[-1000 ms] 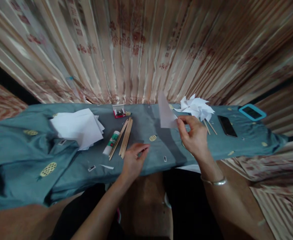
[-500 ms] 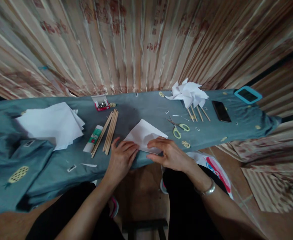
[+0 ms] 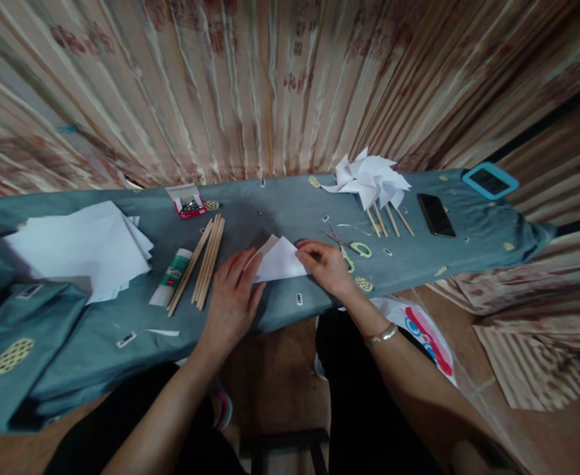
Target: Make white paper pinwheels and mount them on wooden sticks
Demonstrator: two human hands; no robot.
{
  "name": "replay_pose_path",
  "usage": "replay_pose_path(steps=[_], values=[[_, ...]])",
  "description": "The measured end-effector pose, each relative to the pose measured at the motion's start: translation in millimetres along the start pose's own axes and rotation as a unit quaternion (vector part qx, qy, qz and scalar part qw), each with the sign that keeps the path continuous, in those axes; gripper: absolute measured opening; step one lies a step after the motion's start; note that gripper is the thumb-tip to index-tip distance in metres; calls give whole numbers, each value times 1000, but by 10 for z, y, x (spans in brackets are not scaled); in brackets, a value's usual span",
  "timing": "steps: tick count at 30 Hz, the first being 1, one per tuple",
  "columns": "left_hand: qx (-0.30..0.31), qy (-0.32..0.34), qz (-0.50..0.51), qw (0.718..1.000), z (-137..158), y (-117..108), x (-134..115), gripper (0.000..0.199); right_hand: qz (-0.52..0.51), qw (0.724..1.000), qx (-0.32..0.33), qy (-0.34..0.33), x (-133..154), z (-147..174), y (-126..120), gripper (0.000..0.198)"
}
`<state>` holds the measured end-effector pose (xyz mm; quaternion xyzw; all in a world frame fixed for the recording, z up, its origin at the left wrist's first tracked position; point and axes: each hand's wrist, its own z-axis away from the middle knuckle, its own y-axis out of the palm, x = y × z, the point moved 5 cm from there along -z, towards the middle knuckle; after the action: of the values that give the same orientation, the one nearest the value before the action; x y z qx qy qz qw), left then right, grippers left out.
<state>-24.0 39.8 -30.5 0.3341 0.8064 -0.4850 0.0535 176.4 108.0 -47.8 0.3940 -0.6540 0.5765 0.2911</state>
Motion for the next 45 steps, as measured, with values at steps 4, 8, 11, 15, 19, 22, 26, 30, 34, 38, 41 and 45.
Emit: replay_pose_path(steps=[4, 8, 11, 15, 19, 22, 26, 30, 34, 38, 41, 45], values=[[78, 96, -41, 992, 98, 142, -285, 39, 53, 998, -21, -23, 13, -87, 53, 11], [139, 92, -65, 984, 203, 295, -374, 48, 99, 994, -36, -23, 30, -115, 90, 11], [161, 69, -82, 981, 219, 329, -352, 55, 117, 992, -42, -21, 39, -139, 120, 9], [175, 63, -105, 977, 202, 328, -330, 59, 127, 991, -38, -16, 57, -186, 163, 9], [181, 60, -118, 974, 186, 337, -318, 63, 146, 988, -45, -16, 69, -213, 204, 9], [182, 61, -124, 973, 179, 341, -311, 63, 156, 986, -56, -22, 77, -214, 220, 9], [190, 59, -125, 972, 178, 351, -300, 64, 173, 983, -53, -19, 100, -212, 229, 8], [195, 57, -123, 972, 185, 363, -292, 64, 181, 982, -42, -11, 113, -219, 237, 10], [194, 57, -119, 972, 183, 358, -289, 64, 172, 983, -52, -22, 98, -217, 240, 10], [200, 49, -118, 972, 170, 342, -284, 62, 166, 984, -56, -35, 79, -205, 251, 10], [200, 48, -112, 972, 159, 329, -287, 61, 166, 983, -59, -42, 75, -200, 256, 10], [204, 46, -105, 972, 159, 327, -283, 61, 169, 982, -67, -51, 74, -199, 254, 10]])
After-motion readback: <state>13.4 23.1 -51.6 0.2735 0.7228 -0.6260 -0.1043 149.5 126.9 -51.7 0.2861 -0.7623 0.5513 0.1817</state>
